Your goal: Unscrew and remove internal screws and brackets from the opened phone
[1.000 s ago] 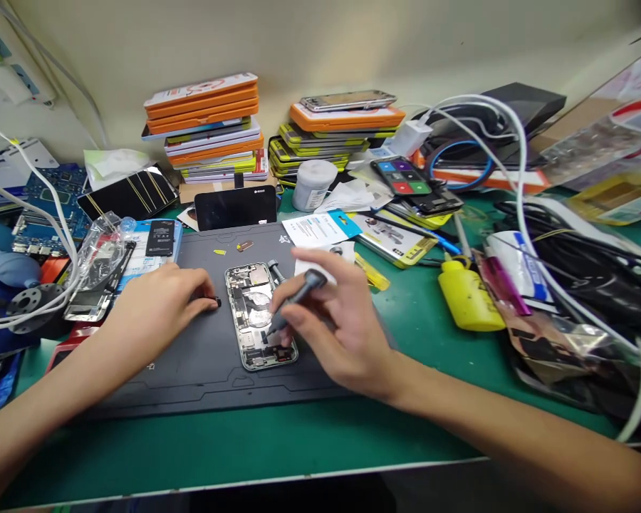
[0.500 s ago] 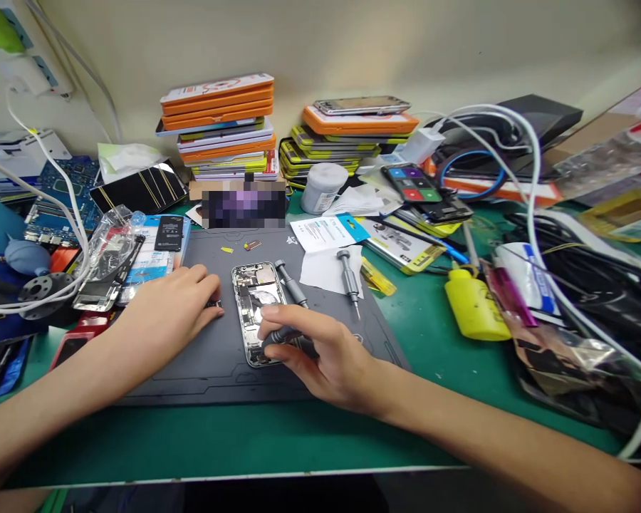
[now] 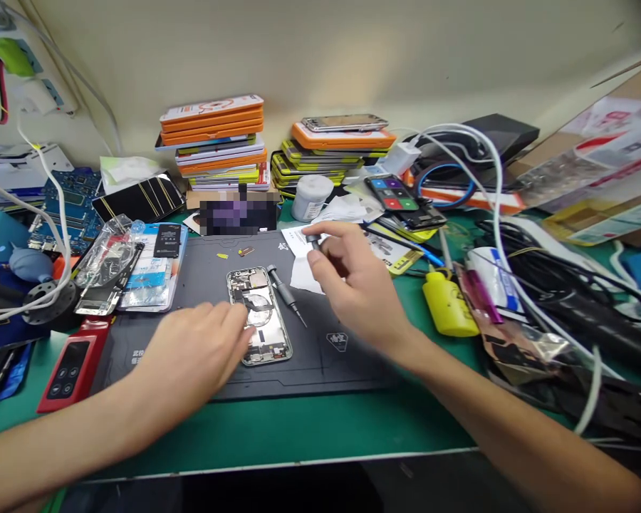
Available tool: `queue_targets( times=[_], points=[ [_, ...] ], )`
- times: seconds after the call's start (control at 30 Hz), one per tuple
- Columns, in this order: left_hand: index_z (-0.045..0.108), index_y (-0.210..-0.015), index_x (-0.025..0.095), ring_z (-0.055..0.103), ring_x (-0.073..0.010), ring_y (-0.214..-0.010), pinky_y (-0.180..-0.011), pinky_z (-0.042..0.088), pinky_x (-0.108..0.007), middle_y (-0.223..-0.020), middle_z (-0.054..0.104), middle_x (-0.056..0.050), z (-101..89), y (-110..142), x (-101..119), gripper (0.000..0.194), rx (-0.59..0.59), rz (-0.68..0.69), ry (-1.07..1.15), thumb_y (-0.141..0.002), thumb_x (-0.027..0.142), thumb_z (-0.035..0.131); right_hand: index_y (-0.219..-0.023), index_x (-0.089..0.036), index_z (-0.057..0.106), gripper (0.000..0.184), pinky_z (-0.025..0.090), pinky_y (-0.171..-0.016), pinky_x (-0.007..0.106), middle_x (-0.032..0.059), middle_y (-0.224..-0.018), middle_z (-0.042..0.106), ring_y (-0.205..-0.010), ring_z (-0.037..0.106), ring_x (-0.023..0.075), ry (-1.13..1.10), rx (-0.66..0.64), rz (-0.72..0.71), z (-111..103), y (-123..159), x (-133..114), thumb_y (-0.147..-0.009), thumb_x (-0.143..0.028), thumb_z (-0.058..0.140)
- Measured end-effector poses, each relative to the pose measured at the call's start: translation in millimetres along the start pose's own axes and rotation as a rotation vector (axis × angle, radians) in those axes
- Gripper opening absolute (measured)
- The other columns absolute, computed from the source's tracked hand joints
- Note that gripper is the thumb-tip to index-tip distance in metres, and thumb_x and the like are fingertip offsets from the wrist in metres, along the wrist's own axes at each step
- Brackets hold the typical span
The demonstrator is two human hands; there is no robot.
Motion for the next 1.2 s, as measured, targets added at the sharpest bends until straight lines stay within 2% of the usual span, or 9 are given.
queue_targets(
  times=[0.1,0.2,0.3,0.4,0.5,0.67,0.83,1.0,1.2],
  points=[
    [0.053,-0.079,0.023,0.056,-0.0181,-0.052,-0.052,0.033,-0.034,-0.062,0.057,0.002,11.8,4,23,0.036,0.165,0.066,0.045,-0.114,0.030,0.045,-0.130,-0.020,0.063,0.027,0.042,-0.062,0.031,0.0009,-0.084,0.069,-0.065,0.061,0.0178,0.458,-0.175,0.050,2,-9,12,-0.105,-0.018,0.051],
    [0.053,-0.078,0.022,0.057,-0.0175,-0.052,-0.053,0.034,-0.034,-0.062,0.057,0.002,25.9,9,28,0.037,0.207,0.089,0.070,-0.114,0.026,0.044,-0.129,-0.019,0.068,0.031,0.040,-0.064,0.032,0.0102,-0.113,0.076,-0.089,0.070,0.0238,0.598,-0.259,0.008,12,-7,15,-0.104,-0.015,0.051],
    [0.054,-0.080,0.022,0.057,-0.0175,-0.053,-0.054,0.035,-0.034,-0.062,0.056,0.002,31.8,10,25,0.038,0.214,0.059,0.085,-0.115,0.026,0.040,-0.131,-0.020,0.071,0.035,0.036,-0.061,0.032,0.0126,-0.118,0.074,-0.095,0.070,0.0262,0.654,-0.301,-0.026,20,-2,14,-0.105,-0.014,0.049],
    [0.054,-0.082,0.022,0.058,-0.0176,-0.054,-0.054,0.034,-0.034,-0.064,0.057,0.002,32.8,9,23,0.037,0.211,0.035,0.092,-0.115,0.026,0.038,-0.130,-0.019,0.072,0.033,0.037,-0.063,0.032,0.0132,-0.120,0.073,-0.099,0.070,0.0260,0.681,-0.300,-0.037,22,0,10,-0.109,-0.018,0.047],
    [0.054,-0.083,0.022,0.057,-0.0174,-0.053,-0.054,0.033,-0.034,-0.063,0.056,0.002,34.2,9,22,0.038,0.202,0.019,0.099,-0.115,0.025,0.034,-0.115,-0.019,0.074,0.030,0.038,-0.065,0.032,0.0103,-0.112,0.075,-0.095,0.071,0.0233,0.677,-0.286,-0.020,21,2,6,-0.114,-0.029,0.046],
    [0.054,-0.083,0.022,0.059,-0.0178,-0.054,-0.055,0.034,-0.034,-0.064,0.058,0.002,37.5,10,24,0.032,0.191,0.017,0.089,-0.112,0.024,0.042,-0.101,-0.021,0.073,0.026,0.034,-0.061,0.031,0.0043,-0.106,0.078,-0.079,0.071,0.0181,0.658,-0.317,0.035,22,6,1,-0.108,-0.044,0.065],
    [0.056,-0.081,0.022,0.059,-0.0197,-0.055,-0.054,0.033,-0.036,-0.064,0.058,0.001,35.9,14,28,0.028,0.211,0.014,0.052,-0.108,0.023,0.050,-0.098,-0.022,0.072,0.015,0.030,-0.061,0.031,0.0024,-0.100,0.079,-0.077,0.070,0.0189,0.658,-0.355,0.123,20,4,2,-0.105,-0.032,0.065],
    [0.065,-0.089,0.019,0.059,-0.0184,-0.055,-0.054,0.033,-0.037,-0.066,0.061,0.002,32.1,17,32,0.024,0.249,0.060,0.033,-0.110,0.027,0.055,-0.092,-0.021,0.067,0.009,0.026,-0.061,0.031,0.0039,-0.093,0.078,-0.072,0.066,0.0200,0.637,-0.360,0.202,18,1,4,-0.099,-0.027,0.065],
    [0.071,-0.108,0.011,0.057,-0.0148,-0.056,-0.052,0.032,-0.035,-0.066,0.060,0.004,26.8,23,36,0.019,0.357,0.223,0.017,-0.108,0.030,0.068,-0.098,-0.023,0.060,0.008,0.031,-0.063,0.031,0.0026,-0.084,0.076,-0.064,0.062,0.0202,0.508,-0.291,0.253,11,-1,8,-0.096,-0.031,0.061]
  ],
)
Point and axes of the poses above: each hand's wrist, its own y-axis away from the middle knuckle, its own z-axis out of the palm, x = y × z, the point moved 4 cm from there along -y, towards the middle knuckle
